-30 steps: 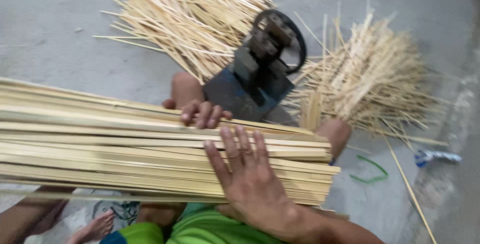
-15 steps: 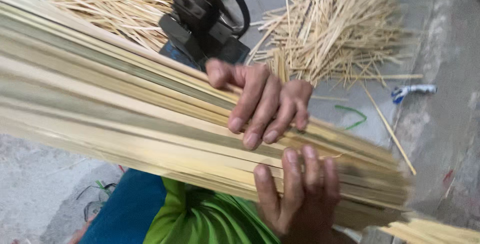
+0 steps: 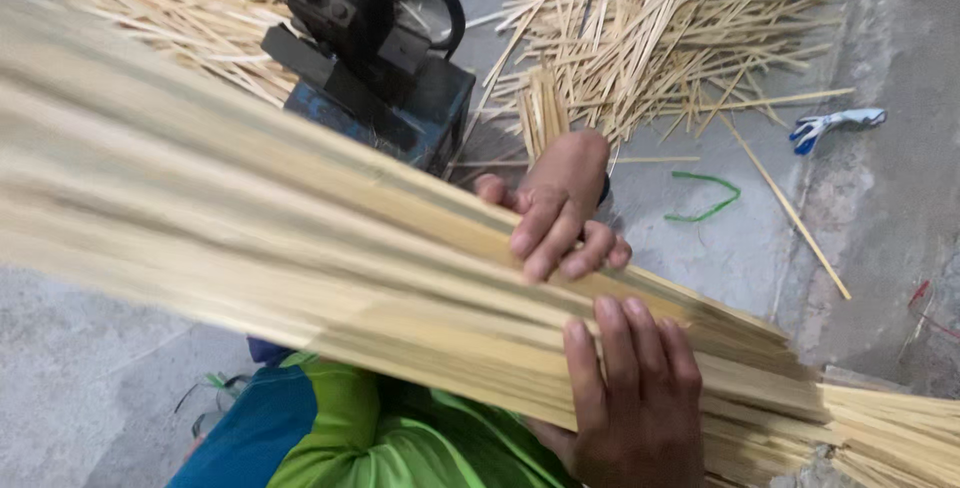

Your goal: The person feeds bamboo strips into a machine while sitting on the floor, handling the strips by hand to process them.

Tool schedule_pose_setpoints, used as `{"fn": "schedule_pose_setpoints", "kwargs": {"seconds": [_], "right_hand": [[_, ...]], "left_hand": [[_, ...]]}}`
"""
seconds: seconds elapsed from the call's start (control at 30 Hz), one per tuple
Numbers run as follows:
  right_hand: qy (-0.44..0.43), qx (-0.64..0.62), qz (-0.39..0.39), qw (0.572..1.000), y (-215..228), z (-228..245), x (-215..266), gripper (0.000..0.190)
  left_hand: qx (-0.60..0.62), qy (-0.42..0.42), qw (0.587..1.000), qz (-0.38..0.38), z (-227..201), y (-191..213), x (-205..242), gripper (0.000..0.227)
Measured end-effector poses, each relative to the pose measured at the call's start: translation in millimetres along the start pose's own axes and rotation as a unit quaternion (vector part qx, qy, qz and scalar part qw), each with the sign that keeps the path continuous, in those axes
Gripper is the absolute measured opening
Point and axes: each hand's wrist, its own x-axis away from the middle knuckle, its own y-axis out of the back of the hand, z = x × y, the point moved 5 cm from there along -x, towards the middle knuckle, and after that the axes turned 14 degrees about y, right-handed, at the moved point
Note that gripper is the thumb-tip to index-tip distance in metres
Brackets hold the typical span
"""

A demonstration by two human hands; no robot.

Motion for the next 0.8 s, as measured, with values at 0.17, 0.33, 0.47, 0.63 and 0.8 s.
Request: {"fn": "schedule_pose_setpoints", "kwargs": {"seconds": [0.17,0.33,0.47,0.63,0.8], "right_hand": [[-0.055,-0.131,0.141,0.980,-33.8,-17.7,-8.6,0.126],[-0.064,-0.237,0.225,0.943,-84.2,-45.4,0.4,0.153],[-0.090,-0.278,0.270,0.917,-97.9,-54.5,2.7,0.150],[-0.071,-0.302,0.287,0.906,-91.6,-51.7,-14.0,0.144],[-0.107,-0.227,0.547,0.798,-108.2,-53.8,-46.6,0.139]], "left_hand": [[0.051,-0.008,0.999,0.015,17.6,-3.7,42.3,0.075],[0.011,-0.099,0.990,-0.102,33.5,-15.9,98.9,0.067],[0.017,0.015,0.982,-0.187,16.3,-42.8,114.0,0.065],[0.073,0.001,0.966,-0.250,2.7,-59.1,108.0,0.066],[0.028,-0.032,0.963,-0.266,-40.9,-64.6,123.6,0.066]]}}
